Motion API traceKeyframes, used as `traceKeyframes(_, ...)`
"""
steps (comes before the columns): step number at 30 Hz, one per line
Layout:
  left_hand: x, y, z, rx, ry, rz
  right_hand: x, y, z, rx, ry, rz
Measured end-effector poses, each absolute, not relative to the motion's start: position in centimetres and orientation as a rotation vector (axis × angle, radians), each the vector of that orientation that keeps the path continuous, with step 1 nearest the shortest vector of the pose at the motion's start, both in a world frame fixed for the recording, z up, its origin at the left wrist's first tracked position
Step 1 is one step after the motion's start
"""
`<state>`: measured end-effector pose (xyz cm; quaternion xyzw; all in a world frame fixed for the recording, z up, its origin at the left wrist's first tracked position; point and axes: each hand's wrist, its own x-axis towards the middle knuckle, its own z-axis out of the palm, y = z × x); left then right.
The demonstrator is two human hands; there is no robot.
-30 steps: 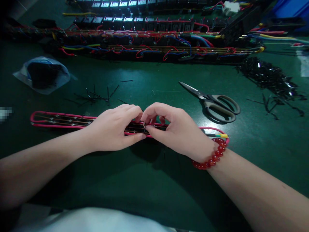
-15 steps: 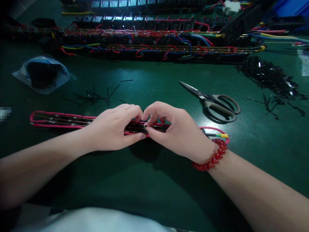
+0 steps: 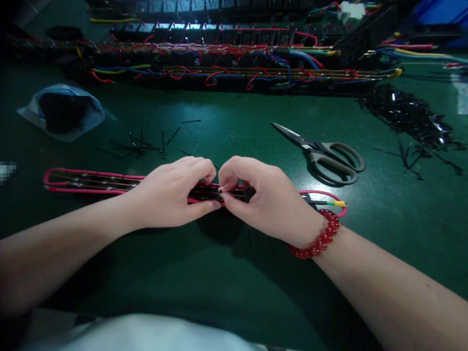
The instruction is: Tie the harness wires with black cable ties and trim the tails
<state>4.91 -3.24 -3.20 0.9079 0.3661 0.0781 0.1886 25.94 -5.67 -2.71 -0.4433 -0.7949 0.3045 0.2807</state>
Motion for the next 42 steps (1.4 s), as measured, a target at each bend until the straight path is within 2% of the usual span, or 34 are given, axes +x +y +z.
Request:
traceKeyframes(14,4.85,-3.23,-3.23,2.560,1.017,0.228,25.86,-5.49,-2.73,-1.129,-2.187,0.826)
traceKeyframes(37,4.83,-3.37,-3.36,2.598,1.000,0.249,26.17,-5.20,-3.20,-1.068,-2.028,1.092)
traceKeyframes(42,4.80,-3.41,-3.50,2.616,1.013,0.254,26.08,-4.94,-3.04,-1.124,-1.962,1.240)
